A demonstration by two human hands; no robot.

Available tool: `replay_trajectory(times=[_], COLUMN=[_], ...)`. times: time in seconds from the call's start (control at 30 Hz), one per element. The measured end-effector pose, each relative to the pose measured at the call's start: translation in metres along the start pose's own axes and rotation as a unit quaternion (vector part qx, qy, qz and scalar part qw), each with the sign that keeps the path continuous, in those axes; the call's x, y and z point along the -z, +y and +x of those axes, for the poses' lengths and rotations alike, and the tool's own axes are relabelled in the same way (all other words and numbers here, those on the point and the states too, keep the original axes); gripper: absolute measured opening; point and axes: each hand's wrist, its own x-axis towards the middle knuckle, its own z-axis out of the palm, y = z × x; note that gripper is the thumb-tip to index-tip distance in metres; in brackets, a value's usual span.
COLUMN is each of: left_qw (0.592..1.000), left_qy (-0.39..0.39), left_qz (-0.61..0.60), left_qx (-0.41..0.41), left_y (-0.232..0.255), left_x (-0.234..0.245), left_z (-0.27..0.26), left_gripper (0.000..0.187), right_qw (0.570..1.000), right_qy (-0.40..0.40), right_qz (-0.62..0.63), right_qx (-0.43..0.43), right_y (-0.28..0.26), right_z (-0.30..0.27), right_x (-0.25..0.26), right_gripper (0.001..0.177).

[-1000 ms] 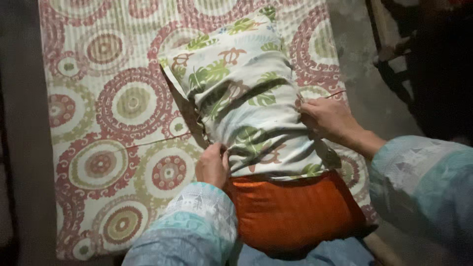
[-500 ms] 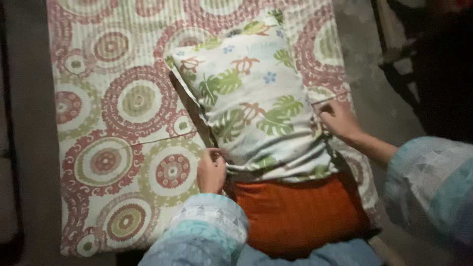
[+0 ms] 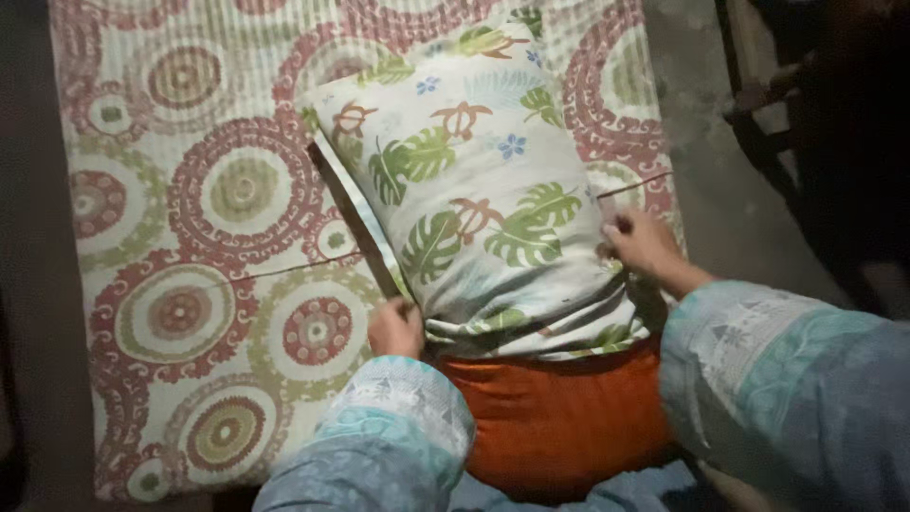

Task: The person removes a blue patterned pillowcase from an orange pillow, then places a white pillowcase with green leaf patterns onto the same pillow. They adjust the cover to fit snugly and smooth the surface.

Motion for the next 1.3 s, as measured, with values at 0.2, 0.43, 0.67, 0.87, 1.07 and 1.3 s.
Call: replay_trajectory(times=[0.2, 0.43, 0.67, 0.87, 1.07, 1.3], left_qw=[0.994, 0.990, 0.986, 0.994, 0.979, 0.930], left_qy=[-0.014, 0.049, 0.085, 0.043, -0.054, -0.160], left_qz=[0.037, -0.081, -0.064, -0.102, -0.166, -0.324], left_qx=[-0.104, -0.101, -0.126, -0.013, 0.105, 0.060], left_y=[0.012, 0.106, 0.072, 0.056, 0.071, 0.066], left_x=[0.033, 0.102, 0.062, 0.051, 0.030, -0.017], left_z=[-0.063, -0.056, -0.064, -0.093, -0.087, -0.035], left_gripper=[0.033, 0.038, 0.025, 0.021, 0.063, 0.101], right_qw=[0.986, 0.992, 0.986, 0.997, 0.874, 0.913], right_qy=[-0.117, -0.021, -0.073, -0.049, -0.187, -0.043], right_qz=[-0.064, -0.060, -0.116, -0.056, 0.357, 0.381], right_qx=[-0.105, 0.107, 0.100, -0.019, -0.273, -0.140], right_y=[0.007, -0.113, -0.134, -0.056, -0.076, -0.195], right_z=[-0.031, -0.030, -0.054, -0.072, -0.070, -0.129], right_x=[0.015, 0.072, 0.082, 0.034, 0.021, 0.092], right_gripper=[0.040, 0.038, 0.024, 0.030, 0.048, 0.042])
